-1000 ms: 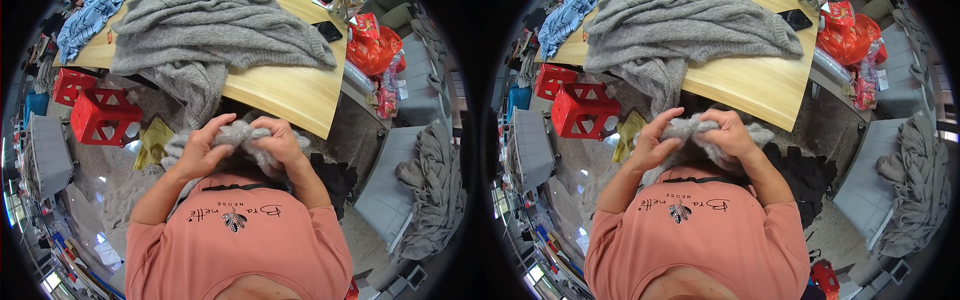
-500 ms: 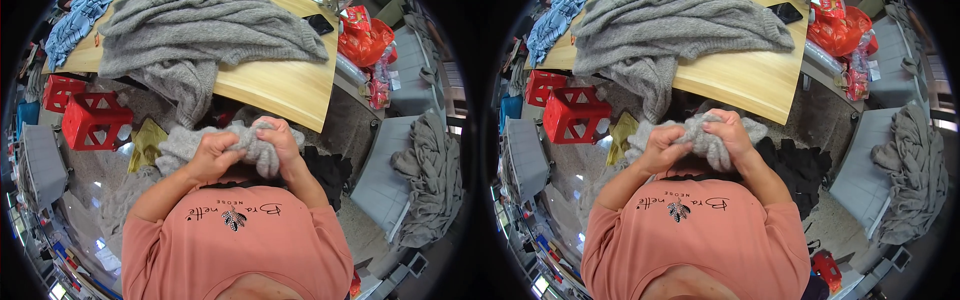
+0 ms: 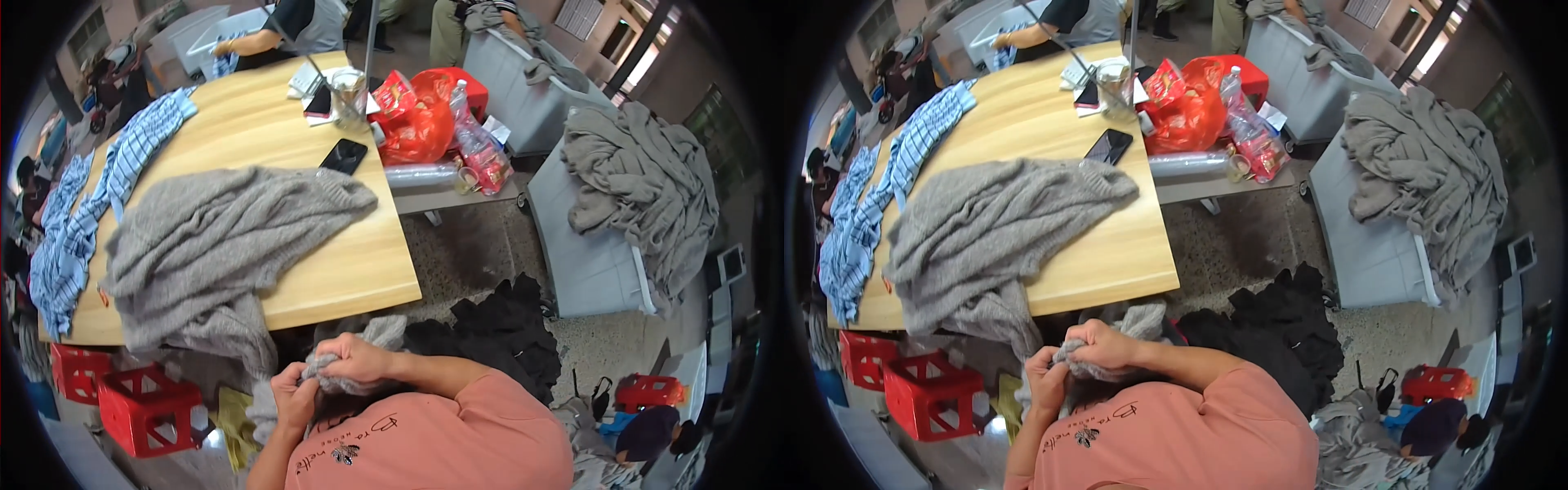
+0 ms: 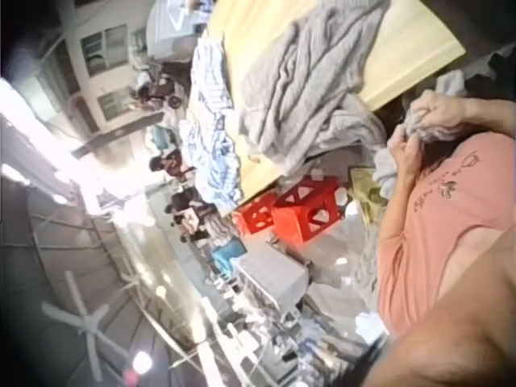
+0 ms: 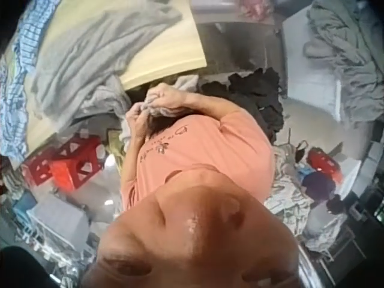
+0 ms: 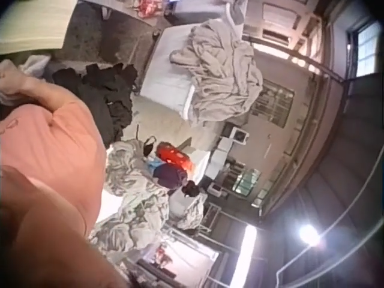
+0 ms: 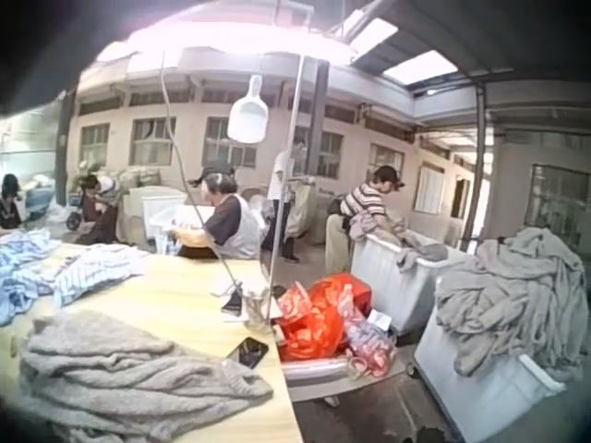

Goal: Inspect a grey knitted garment for loose threads or defects.

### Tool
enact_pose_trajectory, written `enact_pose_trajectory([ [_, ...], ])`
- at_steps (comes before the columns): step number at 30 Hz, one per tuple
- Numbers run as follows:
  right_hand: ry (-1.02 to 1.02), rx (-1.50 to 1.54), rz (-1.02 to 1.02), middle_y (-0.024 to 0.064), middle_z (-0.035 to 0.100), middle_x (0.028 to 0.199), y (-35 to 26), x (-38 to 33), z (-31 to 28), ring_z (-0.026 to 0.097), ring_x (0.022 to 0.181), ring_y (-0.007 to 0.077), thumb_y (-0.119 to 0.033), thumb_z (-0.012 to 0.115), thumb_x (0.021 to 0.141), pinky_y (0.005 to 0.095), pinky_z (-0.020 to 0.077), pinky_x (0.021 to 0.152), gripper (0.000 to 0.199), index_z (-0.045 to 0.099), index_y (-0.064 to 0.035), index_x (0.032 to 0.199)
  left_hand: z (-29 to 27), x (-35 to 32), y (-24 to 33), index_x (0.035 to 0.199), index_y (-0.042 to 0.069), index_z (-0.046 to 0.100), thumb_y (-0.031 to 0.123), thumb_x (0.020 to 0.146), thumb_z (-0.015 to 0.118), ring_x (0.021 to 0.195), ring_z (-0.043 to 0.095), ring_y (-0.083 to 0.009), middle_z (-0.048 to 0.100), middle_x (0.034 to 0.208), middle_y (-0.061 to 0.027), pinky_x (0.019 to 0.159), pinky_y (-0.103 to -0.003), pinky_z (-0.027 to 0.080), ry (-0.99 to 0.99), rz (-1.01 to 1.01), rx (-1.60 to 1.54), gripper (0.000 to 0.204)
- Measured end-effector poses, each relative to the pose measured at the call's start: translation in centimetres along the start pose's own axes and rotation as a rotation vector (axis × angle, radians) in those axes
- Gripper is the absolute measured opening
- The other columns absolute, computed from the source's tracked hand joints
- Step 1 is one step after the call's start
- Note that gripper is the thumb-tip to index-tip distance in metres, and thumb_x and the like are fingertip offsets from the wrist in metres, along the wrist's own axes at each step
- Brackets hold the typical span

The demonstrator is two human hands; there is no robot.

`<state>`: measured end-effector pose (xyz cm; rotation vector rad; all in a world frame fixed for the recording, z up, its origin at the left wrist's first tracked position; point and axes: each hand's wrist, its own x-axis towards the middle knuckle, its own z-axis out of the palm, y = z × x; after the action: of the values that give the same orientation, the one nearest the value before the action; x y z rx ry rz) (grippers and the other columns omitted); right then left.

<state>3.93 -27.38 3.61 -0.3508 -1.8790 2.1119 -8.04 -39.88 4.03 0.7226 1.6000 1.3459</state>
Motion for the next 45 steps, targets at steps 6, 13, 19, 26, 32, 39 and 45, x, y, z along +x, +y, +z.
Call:
enact_pose_trajectory([
  [6,0.016,-0.032,-0.048,0.0127,0.056,0.068,0.5,0.6,0.0,0.056,0.064,0.015,-0.006,0.057,0.072,0.0307,0.0427,0.058,0.011,0.052,0.0017,0.08,0.0,0.4,0.1,0.073,-0.001,0.057,-0.003,0.071,0.05,0.053,0.046,-0.0042,0.054,0.062,0.0009,0.047,-0.019,0.036,-0.048,0.11,0.089,0.007],
  [13,-0.131,-0.473,-0.355,0.0183,0.053,0.077,-0.5,-0.6,-0.2,0.054,0.071,0.0379,-0.005,0.05,0.075,0.0418,0.0419,0.061,0.014,0.045,-0.0022,0.088,-1.2,2.7,-0.7,0.077,-0.001,0.059,0.0,0.076,0.054,0.062,0.054,-0.0082,0.061,0.074,-0.0036,0.057,-0.023,0.044,0.155,-0.034,-0.472,0.005],
  [19,-0.067,-0.611,-0.658,0.0106,0.049,0.07,-0.8,-0.6,0.6,0.052,0.064,0.0292,-0.003,0.054,0.068,0.0361,0.0428,0.053,0.01,0.048,-0.0044,0.076,0.3,2.2,-1.8,0.077,0.0,0.06,0.001,0.076,0.056,0.06,0.051,-0.0052,0.06,0.073,0.0,0.054,-0.021,0.042,-0.049,-0.028,-0.28,0.004],
  [26,0.24,-0.864,-0.855,0.0072,0.047,0.068,1.0,-0.2,1.4,0.05,0.056,0.0197,-0.002,0.055,0.066,0.0291,0.0407,0.046,0.007,0.05,-0.0025,0.071,-0.2,1.2,-2.8,0.084,-0.001,0.059,0.005,0.082,0.053,0.068,0.053,-0.0072,0.06,0.079,-0.0026,0.064,-0.022,0.043,-0.09,-0.063,-0.566,0.008],
  [32,0.222,-0.89,-0.833,0.0074,0.044,0.065,0.9,0.0,1.7,0.049,0.056,0.0229,-0.005,0.054,0.066,0.0324,0.0417,0.048,0.008,0.048,-0.0034,0.069,-0.6,0.7,-3.3,0.086,-0.002,0.059,0.004,0.08,0.055,0.068,0.053,-0.008,0.059,0.079,-0.0031,0.065,-0.023,0.043,-0.017,-0.01,-0.504,0.01],
  [39,0.1,-0.86,-0.693,0.0088,0.045,0.068,0.9,-0.1,1.3,0.049,0.06,0.0242,-0.002,0.054,0.066,0.034,0.042,0.053,0.008,0.048,-0.0029,0.071,-0.4,0.4,-3.8,0.083,-0.003,0.061,0.003,0.078,0.059,0.067,0.054,-0.0071,0.061,0.077,-0.0024,0.061,-0.021,0.044,0.008,-0.011,-0.453,0.008],
  [45,0.062,-0.459,-0.426,0.0126,0.054,0.086,1.0,0.3,1.0,0.055,0.075,0.0293,0.005,0.051,0.065,0.0329,0.0453,0.063,0.016,0.054,-0.0003,0.08,-0.6,-0.2,-2.5,0.089,-0.002,0.062,0.001,0.078,0.059,0.07,0.053,-0.0054,0.061,0.078,-0.0003,0.063,-0.02,0.044,0.021,0.107,-0.287,0.012],
])
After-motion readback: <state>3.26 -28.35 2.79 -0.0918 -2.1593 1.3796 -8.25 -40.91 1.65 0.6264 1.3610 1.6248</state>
